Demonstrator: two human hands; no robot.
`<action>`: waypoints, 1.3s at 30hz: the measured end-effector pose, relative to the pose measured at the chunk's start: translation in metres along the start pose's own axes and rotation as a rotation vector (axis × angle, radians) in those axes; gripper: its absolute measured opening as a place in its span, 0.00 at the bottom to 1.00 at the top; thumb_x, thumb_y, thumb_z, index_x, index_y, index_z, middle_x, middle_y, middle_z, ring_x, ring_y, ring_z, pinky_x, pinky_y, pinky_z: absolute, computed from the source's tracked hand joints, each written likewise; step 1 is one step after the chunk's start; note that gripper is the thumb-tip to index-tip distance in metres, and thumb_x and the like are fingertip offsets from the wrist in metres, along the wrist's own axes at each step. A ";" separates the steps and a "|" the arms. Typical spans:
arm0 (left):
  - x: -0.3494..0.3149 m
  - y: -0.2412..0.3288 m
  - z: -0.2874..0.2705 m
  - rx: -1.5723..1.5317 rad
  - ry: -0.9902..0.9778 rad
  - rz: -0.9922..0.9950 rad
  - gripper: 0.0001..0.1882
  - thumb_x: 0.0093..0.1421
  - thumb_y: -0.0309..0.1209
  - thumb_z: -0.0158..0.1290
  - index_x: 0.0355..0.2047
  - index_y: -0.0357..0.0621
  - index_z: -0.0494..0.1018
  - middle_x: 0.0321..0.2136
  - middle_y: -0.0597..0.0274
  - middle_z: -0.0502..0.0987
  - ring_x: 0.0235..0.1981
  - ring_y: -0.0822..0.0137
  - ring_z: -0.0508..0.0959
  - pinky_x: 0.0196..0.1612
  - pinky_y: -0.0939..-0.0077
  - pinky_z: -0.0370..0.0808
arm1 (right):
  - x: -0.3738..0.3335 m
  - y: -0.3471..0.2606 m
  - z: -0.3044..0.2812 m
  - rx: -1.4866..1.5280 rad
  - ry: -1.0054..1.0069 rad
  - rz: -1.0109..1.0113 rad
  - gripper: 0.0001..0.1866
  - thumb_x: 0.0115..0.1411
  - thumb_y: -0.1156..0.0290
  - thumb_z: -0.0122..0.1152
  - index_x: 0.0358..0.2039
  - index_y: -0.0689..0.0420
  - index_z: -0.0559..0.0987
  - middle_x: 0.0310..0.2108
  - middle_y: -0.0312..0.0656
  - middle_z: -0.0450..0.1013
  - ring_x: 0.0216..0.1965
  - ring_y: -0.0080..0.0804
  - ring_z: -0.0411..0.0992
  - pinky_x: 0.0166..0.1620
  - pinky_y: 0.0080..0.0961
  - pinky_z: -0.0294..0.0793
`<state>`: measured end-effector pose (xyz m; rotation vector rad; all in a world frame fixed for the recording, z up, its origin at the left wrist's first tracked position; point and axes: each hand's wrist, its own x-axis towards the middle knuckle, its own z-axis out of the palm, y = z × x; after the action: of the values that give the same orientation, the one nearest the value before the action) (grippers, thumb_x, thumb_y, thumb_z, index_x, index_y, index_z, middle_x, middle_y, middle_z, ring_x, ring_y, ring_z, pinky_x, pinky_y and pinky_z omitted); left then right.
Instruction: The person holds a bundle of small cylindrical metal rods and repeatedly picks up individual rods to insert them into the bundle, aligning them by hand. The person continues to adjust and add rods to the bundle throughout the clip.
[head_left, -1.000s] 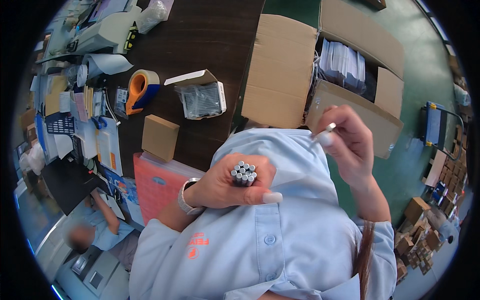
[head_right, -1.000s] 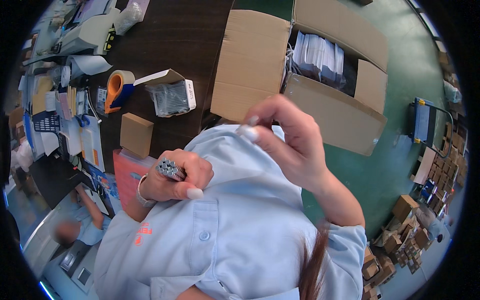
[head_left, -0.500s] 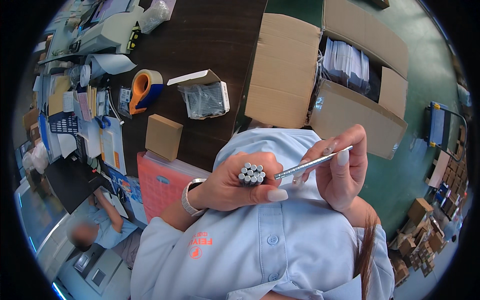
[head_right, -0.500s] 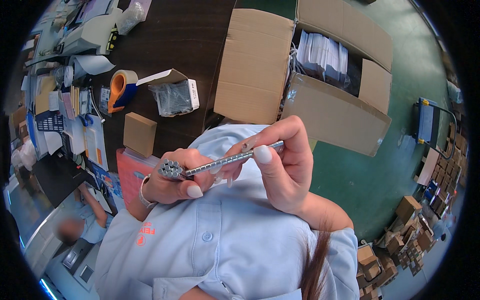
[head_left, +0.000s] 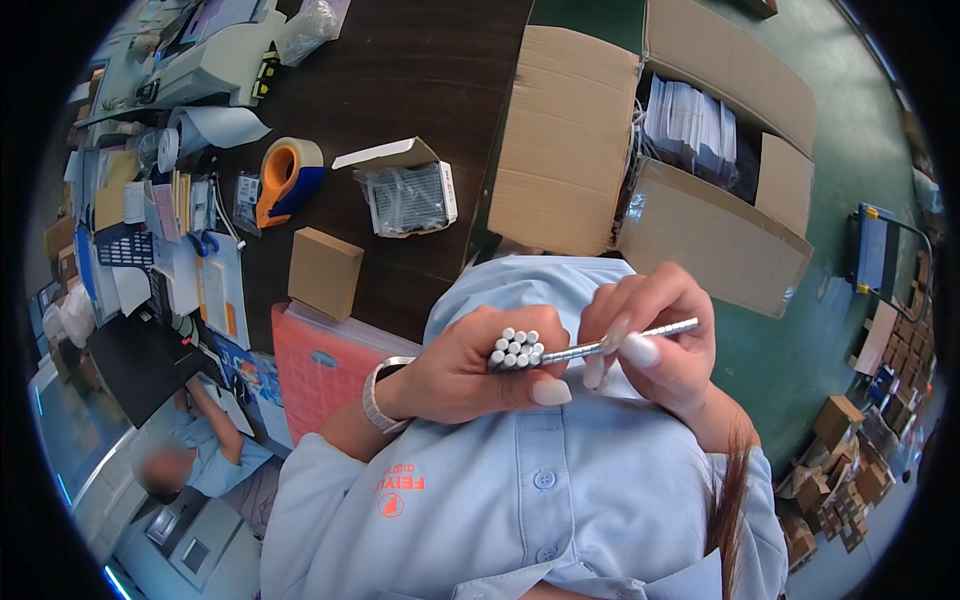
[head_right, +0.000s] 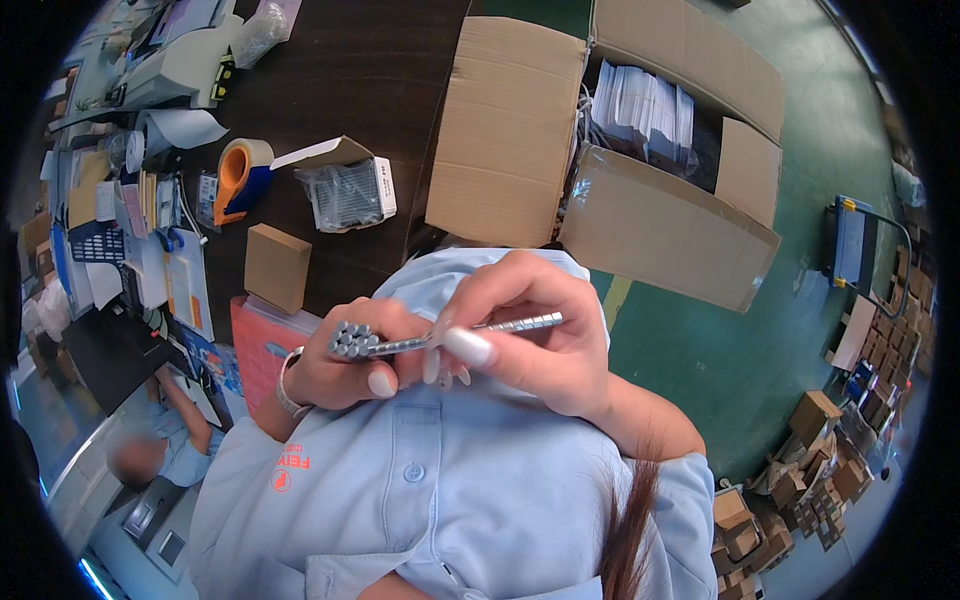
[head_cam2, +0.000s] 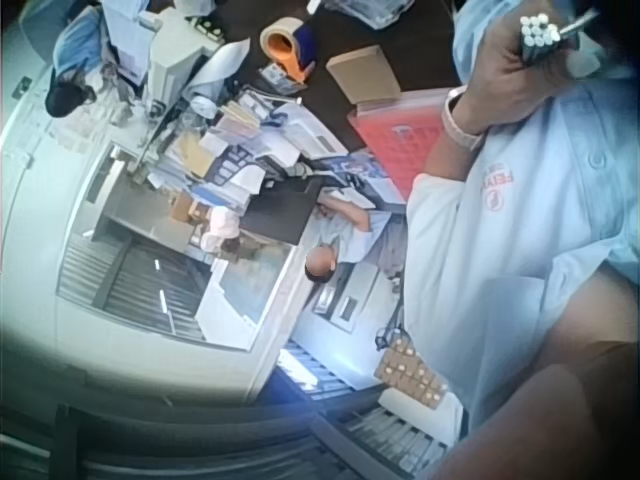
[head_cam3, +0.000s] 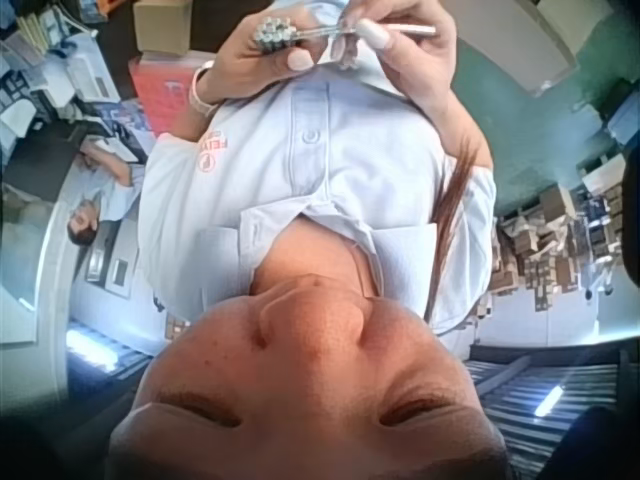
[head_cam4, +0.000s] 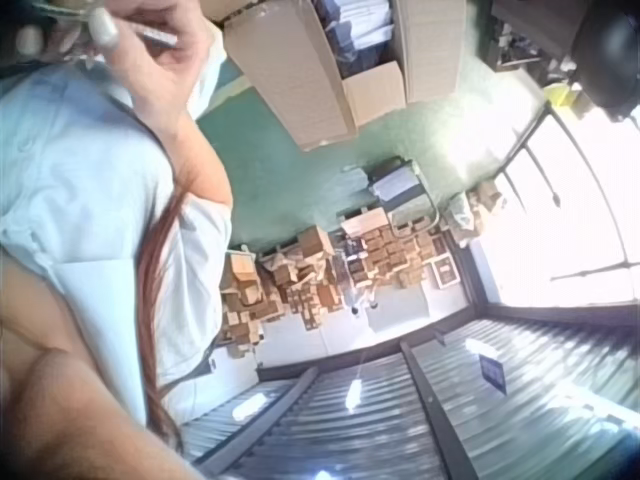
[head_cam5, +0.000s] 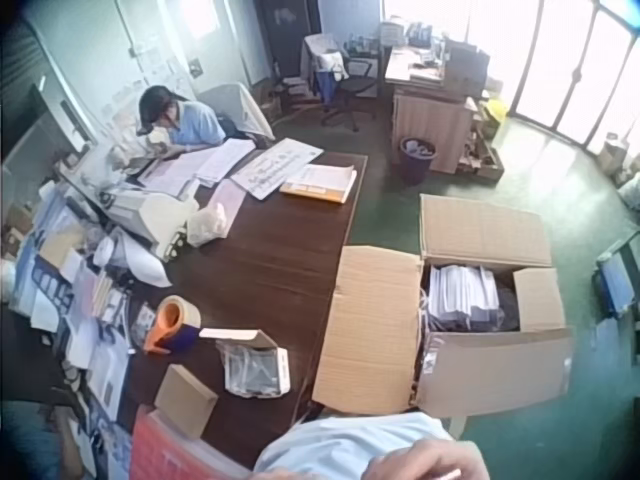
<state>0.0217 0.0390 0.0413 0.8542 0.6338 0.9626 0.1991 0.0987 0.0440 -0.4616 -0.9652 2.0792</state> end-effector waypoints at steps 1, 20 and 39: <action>0.000 0.000 0.001 -0.003 0.014 -0.014 0.12 0.57 0.36 0.53 0.29 0.40 0.67 0.21 0.70 0.65 0.20 0.78 0.62 0.24 0.83 0.58 | 0.000 -0.003 -0.001 -0.048 0.023 0.068 0.05 0.50 0.75 0.59 0.26 0.62 0.72 0.21 0.46 0.72 0.23 0.32 0.70 0.28 0.25 0.69; -0.003 0.005 0.005 0.013 0.027 -0.159 0.34 0.55 0.64 0.33 0.31 0.40 0.62 0.22 0.69 0.61 0.21 0.80 0.58 0.23 0.88 0.55 | 0.023 -0.025 0.001 -1.160 -0.421 -0.326 0.07 0.43 0.78 0.56 0.25 0.60 0.69 0.16 0.35 0.62 0.15 0.26 0.63 0.17 0.22 0.61; 0.003 0.003 0.006 0.064 -0.051 0.133 0.21 0.52 0.45 0.54 0.31 0.40 0.63 0.17 0.63 0.66 0.15 0.72 0.61 0.20 0.76 0.58 | 0.008 -0.006 0.005 0.008 0.213 -0.039 0.12 0.65 0.63 0.34 0.31 0.58 0.60 0.11 0.35 0.59 0.07 0.20 0.56 0.10 0.13 0.59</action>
<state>0.0266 0.0403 0.0467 0.9848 0.5717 1.0414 0.1941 0.1049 0.0522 -0.6407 -0.8335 1.9530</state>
